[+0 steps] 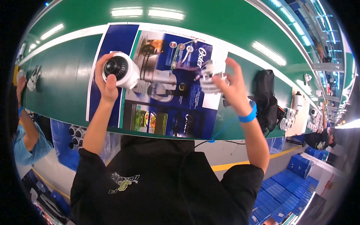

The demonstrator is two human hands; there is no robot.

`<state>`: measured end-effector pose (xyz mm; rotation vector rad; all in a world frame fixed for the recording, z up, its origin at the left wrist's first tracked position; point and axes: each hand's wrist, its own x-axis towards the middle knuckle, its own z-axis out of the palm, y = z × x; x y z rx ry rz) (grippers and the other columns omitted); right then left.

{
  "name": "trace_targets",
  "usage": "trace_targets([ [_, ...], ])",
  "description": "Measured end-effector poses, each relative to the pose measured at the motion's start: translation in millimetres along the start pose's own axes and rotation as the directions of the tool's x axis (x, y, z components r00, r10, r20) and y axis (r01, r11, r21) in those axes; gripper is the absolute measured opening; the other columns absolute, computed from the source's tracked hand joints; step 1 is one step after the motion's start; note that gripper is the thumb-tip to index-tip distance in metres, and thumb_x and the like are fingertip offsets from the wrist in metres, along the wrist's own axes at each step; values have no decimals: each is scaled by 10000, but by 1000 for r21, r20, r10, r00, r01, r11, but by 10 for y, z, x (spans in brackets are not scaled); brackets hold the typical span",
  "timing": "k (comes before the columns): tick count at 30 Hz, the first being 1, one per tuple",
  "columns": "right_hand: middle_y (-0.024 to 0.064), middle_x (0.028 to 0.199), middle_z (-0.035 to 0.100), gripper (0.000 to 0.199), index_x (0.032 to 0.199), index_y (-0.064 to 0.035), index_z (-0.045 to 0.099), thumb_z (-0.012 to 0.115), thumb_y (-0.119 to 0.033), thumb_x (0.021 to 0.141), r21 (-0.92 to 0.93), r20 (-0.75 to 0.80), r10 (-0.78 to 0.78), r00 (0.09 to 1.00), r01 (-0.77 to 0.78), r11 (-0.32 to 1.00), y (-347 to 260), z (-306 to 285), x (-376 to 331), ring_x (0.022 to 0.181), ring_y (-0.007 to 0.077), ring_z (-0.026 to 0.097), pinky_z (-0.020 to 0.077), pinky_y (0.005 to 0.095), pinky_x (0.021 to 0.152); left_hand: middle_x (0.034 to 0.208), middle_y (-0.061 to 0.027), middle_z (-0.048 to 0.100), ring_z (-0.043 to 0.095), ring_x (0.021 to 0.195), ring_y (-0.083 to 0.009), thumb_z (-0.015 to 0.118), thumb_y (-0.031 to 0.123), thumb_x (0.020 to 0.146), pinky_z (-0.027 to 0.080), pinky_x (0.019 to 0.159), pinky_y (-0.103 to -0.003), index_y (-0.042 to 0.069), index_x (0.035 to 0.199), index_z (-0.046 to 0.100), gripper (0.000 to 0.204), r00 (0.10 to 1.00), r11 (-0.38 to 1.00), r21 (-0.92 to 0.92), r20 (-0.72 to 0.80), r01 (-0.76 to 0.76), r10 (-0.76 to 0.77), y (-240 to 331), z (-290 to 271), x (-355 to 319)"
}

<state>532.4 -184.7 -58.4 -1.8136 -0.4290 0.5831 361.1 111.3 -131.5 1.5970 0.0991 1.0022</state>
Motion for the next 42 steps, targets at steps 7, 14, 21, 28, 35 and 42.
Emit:
trace_targets([
  [7, 174, 1361, 301, 842, 1373, -37, 293, 777, -235, 713, -538, 100, 25, 995, 33, 842, 97, 27, -258, 1137, 315, 486, 449, 410, 893, 1108, -129, 552, 569, 1000, -187, 675, 491, 785, 461, 866, -306, -12, 1245, 409, 732, 998, 997, -60, 56, 45, -42, -110, -225, -201],
  [14, 102, 880, 633, 229, 926, -70, 615, 674, -246, 792, -777, 407, -394, 824, 539, 325, -413, 833, 260, 822, 278, 631, 508, 365, 657, 1129, -124, 530, 542, 1040, -199, 744, 488, 709, 431, 899, -325, 9, 1273, 401, 816, 979, 989, -119, 193, 86, -62, -186, -236, -226],
  [21, 36, 685, 564, 348, 1014, -6, 592, 716, -182, 740, -636, 518, 88, 851, 314, 705, -9, 842, 1053, 623, 107, 529, 423, 263, 563, 1186, -102, 493, 505, 1118, -235, 850, 284, 563, 395, 960, -355, 77, 1281, 424, 860, 946, 988, -62, 302, 139, -114, -142, -268, -146],
  [28, 1, 807, 533, 299, 1108, -12, 570, 592, 19, 812, -117, 421, 114, 900, -71, 991, -425, 557, 413, 630, 54, 501, 418, 212, 546, 1185, -131, 496, 532, 1075, -233, 856, 210, 551, 436, 923, -350, 52, 1201, 451, 783, 987, 999, 12, 153, -51, 48, -59, -225, -120],
  [35, 114, 952, 557, 186, 987, -29, 431, 550, 24, 854, 390, 300, -61, 952, -65, 918, -69, 269, -100, 778, 195, 619, 556, 344, 678, 1115, -119, 522, 525, 998, -156, 671, 221, 840, 440, 855, -284, -6, 1243, 403, 535, 835, 851, 4, -198, 525, -514, 117, -368, -211],
  [42, 144, 871, 597, 214, 1093, -3, 410, 505, -12, 901, 399, 246, -22, 969, -81, 913, 16, 355, -417, 702, 227, 661, 550, 303, 597, 1341, -154, 407, 431, 1197, -350, 813, 347, 583, 327, 1029, -430, 114, 1372, 391, 924, 902, 594, 733, 431, -332, -28, 654, -567, -73],
])
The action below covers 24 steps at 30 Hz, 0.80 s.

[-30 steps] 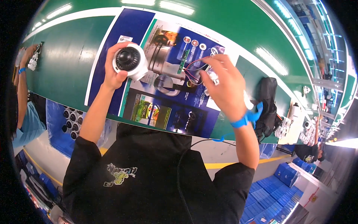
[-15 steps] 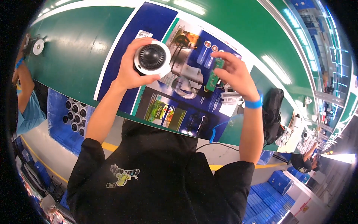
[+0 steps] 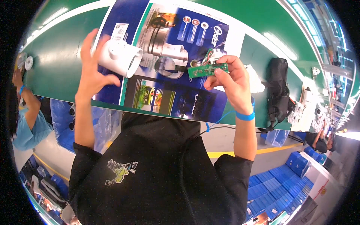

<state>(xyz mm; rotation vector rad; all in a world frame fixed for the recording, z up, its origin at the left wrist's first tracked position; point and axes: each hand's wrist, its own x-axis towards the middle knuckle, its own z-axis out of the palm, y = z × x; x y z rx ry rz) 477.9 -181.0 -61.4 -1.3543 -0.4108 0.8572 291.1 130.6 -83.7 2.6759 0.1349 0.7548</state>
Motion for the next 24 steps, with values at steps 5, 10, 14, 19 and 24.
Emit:
trace_targets([
  [5, 106, 728, 583, 182, 1082, -20, 403, 479, -50, 920, -64, -12, -19, 1000, 18, 998, 81, 71, -146, 664, 226, 639, 530, 303, 593, 1248, -114, 496, 485, 1165, -289, 842, 119, 446, 402, 973, -393, 104, 1216, 491, 847, 922, 988, 40, 368, -147, 122, 38, -59, 204],
  [10, 98, 726, 581, 247, 1152, 37, 487, 504, -16, 911, -64, -76, -216, 973, 212, 975, 282, 56, -316, 686, 206, 647, 522, 284, 588, 1216, -124, 485, 512, 1132, -275, 860, 55, 463, 452, 919, -364, 108, 1262, 399, 924, 982, 806, -582, 60, -110, 178, 234, 329, 150],
  [14, 123, 828, 617, 313, 1185, 51, 482, 549, 20, 881, -48, -109, -315, 943, 311, 949, 458, 71, -446, 744, 199, 647, 525, 280, 666, 1218, -153, 449, 486, 1131, -259, 909, 205, 451, 402, 952, -371, 0, 1221, 411, 939, 997, 795, -604, 19, -51, 79, 495, 741, 57],
  [19, 136, 895, 630, 337, 1175, 52, 491, 594, 29, 855, -36, -126, -284, 951, 282, 959, 520, 107, -454, 802, 200, 650, 513, 283, 722, 1225, -137, 419, 443, 1139, -283, 908, 244, 459, 387, 949, -389, 41, 1293, 344, 1027, 994, 783, -618, -107, -74, 9, 517, 1028, -85],
  [24, 126, 909, 649, 275, 1144, 41, 526, 576, 3, 876, -37, -115, -300, 947, 298, 954, 354, 103, -325, 804, 159, 648, 498, 240, 697, 1264, -155, 398, 461, 1170, -265, 913, 301, 507, 418, 961, -386, 16, 1345, 204, 1134, 968, 651, -731, 58, 207, -244, 405, 1094, -300],
])
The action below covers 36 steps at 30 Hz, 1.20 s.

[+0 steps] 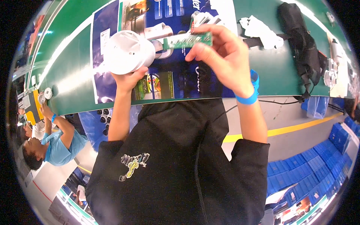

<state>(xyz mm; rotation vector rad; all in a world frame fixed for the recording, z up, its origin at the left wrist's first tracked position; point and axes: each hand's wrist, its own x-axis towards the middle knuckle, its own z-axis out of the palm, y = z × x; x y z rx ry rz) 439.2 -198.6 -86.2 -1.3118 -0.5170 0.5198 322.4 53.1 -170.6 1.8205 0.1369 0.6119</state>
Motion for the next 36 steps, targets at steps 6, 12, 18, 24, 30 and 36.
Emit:
trace_targets([
  [6, 93, 811, 651, 252, 1112, 26, 558, 611, -40, 874, -19, -107, -107, 988, 106, 994, -142, -41, 126, 741, 132, 621, 476, 220, 654, 1288, -160, 371, 449, 1179, -256, 918, 285, 505, 416, 962, -378, 7, 1351, 190, 1150, 991, 985, 116, 51, -125, 120, -24, 0, 21],
  [12, 95, 879, 622, 294, 1023, 9, 573, 669, -216, 860, -169, -146, 222, 964, -245, 955, -376, 146, 542, 750, 149, 618, 505, 269, 678, 1267, -156, 375, 460, 1165, -252, 916, 270, 511, 445, 934, -368, 8, 1354, 160, 1162, 999, 998, -35, 29, -44, 45, -26, 3, 77],
  [18, 45, 741, 614, 201, 992, 47, 585, 616, -118, 880, -108, -157, -124, 980, 108, 988, -259, 204, 546, 693, 97, 611, 499, 215, 622, 1271, -142, 392, 468, 1164, -242, 926, 277, 491, 436, 943, -363, 4, 1335, 234, 1125, 990, 988, 65, 47, -138, 135, 42, 36, 93],
  [24, 196, 960, 648, 231, 1058, 90, 556, 604, 53, 835, -651, 330, -591, 736, 631, 422, -363, 264, 148, 861, 219, 619, 492, 271, 772, 1250, -164, 458, 505, 1133, -260, 929, 296, 463, 428, 938, -370, 15, 1307, 300, 1090, 882, 876, 105, 91, -470, 462, 224, 58, 233],
  [30, 173, 877, 649, 233, 970, 35, 576, 661, 72, 757, -512, 275, -644, 714, 676, 530, -195, 447, -1, 772, 284, 637, 524, 352, 686, 1203, -171, 511, 531, 1077, -278, 910, 213, 458, 431, 904, -372, 13, 1293, 343, 1029, 918, 899, 195, 142, -392, 370, 251, 102, 242],
  [36, 172, 860, 651, 226, 939, 24, 584, 655, 101, 739, -480, 280, -598, 751, 649, 590, -194, 498, -71, 749, 258, 620, 515, 321, 653, 1196, -195, 504, 514, 1086, -311, 901, 194, 470, 439, 895, -390, 25, 1302, 335, 1020, 896, 848, 288, 134, -444, 423, 180, 20, 195],
])
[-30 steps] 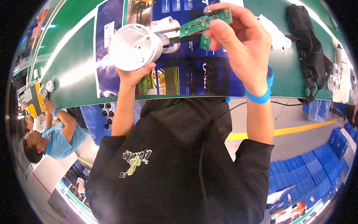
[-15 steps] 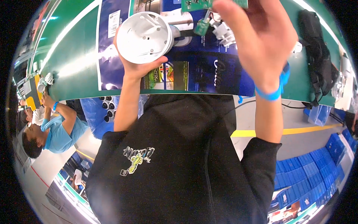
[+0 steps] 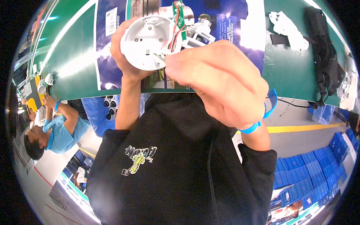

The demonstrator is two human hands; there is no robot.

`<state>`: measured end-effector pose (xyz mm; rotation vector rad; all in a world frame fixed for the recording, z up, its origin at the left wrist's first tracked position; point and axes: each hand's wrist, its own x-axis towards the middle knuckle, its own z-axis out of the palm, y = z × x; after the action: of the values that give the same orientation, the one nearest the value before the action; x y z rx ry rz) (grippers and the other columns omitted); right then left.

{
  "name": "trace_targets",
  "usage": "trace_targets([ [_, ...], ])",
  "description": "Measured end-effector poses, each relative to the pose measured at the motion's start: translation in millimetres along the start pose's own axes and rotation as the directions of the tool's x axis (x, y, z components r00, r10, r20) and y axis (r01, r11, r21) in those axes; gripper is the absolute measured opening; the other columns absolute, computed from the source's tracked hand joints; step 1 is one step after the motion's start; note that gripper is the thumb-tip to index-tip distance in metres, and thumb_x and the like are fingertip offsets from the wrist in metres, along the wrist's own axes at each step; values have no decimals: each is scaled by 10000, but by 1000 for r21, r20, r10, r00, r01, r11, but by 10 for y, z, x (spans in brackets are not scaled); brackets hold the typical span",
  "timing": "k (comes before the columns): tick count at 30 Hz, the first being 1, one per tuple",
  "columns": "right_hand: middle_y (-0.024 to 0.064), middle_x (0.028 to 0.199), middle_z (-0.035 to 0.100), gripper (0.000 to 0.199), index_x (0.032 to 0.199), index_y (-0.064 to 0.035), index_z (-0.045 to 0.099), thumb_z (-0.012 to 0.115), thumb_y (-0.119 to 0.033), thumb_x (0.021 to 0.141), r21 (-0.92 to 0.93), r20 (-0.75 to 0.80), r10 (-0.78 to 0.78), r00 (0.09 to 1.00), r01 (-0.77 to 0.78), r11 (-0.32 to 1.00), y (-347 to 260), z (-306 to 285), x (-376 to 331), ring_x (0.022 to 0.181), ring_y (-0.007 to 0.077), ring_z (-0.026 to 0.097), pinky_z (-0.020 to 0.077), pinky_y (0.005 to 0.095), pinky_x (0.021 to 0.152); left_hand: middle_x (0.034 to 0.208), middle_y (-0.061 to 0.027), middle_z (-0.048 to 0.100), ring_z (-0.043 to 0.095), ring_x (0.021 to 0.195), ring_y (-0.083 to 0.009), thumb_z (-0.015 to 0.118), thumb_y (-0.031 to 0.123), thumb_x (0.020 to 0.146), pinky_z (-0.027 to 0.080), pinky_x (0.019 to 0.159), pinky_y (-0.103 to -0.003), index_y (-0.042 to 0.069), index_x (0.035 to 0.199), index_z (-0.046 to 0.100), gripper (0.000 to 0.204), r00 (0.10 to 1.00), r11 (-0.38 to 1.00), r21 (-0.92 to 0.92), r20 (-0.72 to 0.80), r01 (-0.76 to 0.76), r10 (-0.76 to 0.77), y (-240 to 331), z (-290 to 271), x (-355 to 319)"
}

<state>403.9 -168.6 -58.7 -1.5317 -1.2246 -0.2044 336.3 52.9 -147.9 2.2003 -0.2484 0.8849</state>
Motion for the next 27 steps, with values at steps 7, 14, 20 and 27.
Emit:
trace_targets([
  [7, 225, 1003, 593, 220, 1080, 95, 498, 555, 62, 870, 256, -209, 312, 927, -256, 932, 172, 131, -16, 722, 226, 641, 550, 308, 660, 1187, -194, 500, 511, 1084, -314, 895, 168, 480, 447, 896, -394, 23, 1292, 340, 994, 1000, 1000, 4, -13, 6, -6, 4, -42, -1],
  [14, 184, 934, 614, 366, 997, 82, 529, 721, 108, 687, 300, -180, 261, 948, -200, 933, 346, 136, 122, 704, 229, 658, 551, 287, 623, 1168, -192, 503, 515, 1062, -307, 892, 151, 489, 455, 878, -379, 19, 1258, 362, 943, 996, 987, 160, -88, 12, 2, -1, -22, -4],
  [20, 159, 831, 633, 122, 883, 77, 552, 648, 55, 810, 169, -178, 235, 955, -206, 964, 503, 201, 245, 629, 164, 637, 520, 220, 558, 1126, -180, 512, 531, 1032, -306, 897, 145, 486, 459, 860, -377, 18, 1248, 369, 935, 988, 985, 169, -143, -39, 63, 7, -24, 38],
  [27, 137, 795, 640, 68, 875, 73, 568, 618, 39, 844, 162, -115, 216, 970, -197, 967, 598, 283, 305, 627, 153, 640, 522, 220, 550, 1176, -160, 554, 525, 1063, -295, 900, 174, 470, 400, 927, -383, -8, 1229, 426, 912, 975, 979, 163, -166, -122, 149, -90, -141, 68],
])
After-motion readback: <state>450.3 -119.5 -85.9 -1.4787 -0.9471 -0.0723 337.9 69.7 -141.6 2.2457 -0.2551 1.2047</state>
